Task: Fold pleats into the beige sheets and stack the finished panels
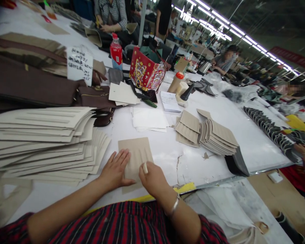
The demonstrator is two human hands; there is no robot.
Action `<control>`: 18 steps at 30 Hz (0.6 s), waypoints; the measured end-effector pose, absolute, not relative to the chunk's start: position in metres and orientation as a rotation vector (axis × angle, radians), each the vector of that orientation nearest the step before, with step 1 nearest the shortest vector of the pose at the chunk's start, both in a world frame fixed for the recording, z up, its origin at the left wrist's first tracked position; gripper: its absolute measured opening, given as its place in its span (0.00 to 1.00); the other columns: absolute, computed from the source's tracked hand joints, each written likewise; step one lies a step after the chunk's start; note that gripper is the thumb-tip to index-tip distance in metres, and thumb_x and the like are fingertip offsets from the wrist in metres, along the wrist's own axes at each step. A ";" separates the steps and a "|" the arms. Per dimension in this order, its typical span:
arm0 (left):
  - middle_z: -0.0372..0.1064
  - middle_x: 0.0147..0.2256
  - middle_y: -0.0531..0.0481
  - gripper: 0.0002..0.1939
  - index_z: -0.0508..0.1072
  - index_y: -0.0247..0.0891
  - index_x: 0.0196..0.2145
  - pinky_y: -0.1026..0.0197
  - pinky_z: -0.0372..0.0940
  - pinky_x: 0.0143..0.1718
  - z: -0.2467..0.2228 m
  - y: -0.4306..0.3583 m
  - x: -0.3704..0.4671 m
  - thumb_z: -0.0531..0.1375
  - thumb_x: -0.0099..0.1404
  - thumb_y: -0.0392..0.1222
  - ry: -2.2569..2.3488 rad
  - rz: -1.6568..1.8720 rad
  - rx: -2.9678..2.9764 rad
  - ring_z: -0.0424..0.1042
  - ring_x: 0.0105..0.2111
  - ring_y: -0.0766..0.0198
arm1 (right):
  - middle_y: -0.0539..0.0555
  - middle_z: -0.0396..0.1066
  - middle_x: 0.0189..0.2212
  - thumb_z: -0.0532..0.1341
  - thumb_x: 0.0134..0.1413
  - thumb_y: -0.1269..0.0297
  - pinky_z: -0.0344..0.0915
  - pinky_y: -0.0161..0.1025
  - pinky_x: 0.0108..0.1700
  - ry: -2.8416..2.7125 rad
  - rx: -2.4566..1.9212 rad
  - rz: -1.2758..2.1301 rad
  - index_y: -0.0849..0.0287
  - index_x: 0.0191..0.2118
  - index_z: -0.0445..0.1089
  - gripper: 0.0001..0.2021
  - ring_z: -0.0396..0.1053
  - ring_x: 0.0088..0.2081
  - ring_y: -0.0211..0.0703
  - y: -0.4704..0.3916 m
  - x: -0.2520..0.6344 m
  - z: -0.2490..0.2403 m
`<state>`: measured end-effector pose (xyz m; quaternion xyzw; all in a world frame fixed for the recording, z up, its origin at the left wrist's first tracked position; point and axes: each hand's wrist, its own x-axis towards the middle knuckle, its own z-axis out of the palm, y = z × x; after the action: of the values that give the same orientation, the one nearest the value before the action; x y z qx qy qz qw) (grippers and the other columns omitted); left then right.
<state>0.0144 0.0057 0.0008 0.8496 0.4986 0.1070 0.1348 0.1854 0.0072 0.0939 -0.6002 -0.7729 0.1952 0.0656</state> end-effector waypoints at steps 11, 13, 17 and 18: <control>0.40 0.61 0.38 0.55 0.47 0.30 0.60 0.45 0.30 0.59 0.000 0.005 0.014 0.51 0.44 0.73 1.442 0.306 2.447 0.37 0.61 0.48 | 0.56 0.70 0.27 0.49 0.56 0.67 0.60 0.34 0.36 -2.266 -1.781 0.438 0.61 0.31 0.68 0.11 0.68 0.33 0.41 0.020 0.163 0.085; 0.39 0.61 0.37 0.56 0.47 0.30 0.60 0.45 0.30 0.59 0.002 0.006 0.012 0.51 0.44 0.73 1.422 0.302 2.435 0.37 0.61 0.48 | 0.54 0.69 0.25 0.49 0.55 0.67 0.60 0.33 0.33 -2.276 -1.818 0.551 0.60 0.30 0.68 0.11 0.68 0.30 0.40 -0.004 0.171 0.088; 0.37 0.62 0.37 0.60 0.45 0.28 0.60 0.48 0.33 0.59 0.006 0.011 0.004 0.54 0.40 0.73 1.291 0.246 2.440 0.37 0.61 0.49 | 0.54 0.70 0.25 0.49 0.56 0.65 0.60 0.33 0.35 -2.201 -1.807 0.545 0.61 0.30 0.67 0.12 0.68 0.31 0.39 0.010 0.167 0.087; 0.37 0.62 0.37 0.61 0.43 0.28 0.60 0.49 0.34 0.59 0.007 0.013 0.002 0.55 0.40 0.73 1.273 0.235 2.438 0.37 0.61 0.50 | 0.54 0.70 0.25 0.49 0.57 0.64 0.60 0.33 0.35 -2.184 -1.802 0.520 0.61 0.31 0.67 0.12 0.68 0.31 0.39 0.023 0.163 0.086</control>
<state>0.0017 0.0126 0.0065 0.8672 0.4528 0.0837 0.1895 0.1632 0.0229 0.0859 -0.6205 -0.7521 0.1790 0.1313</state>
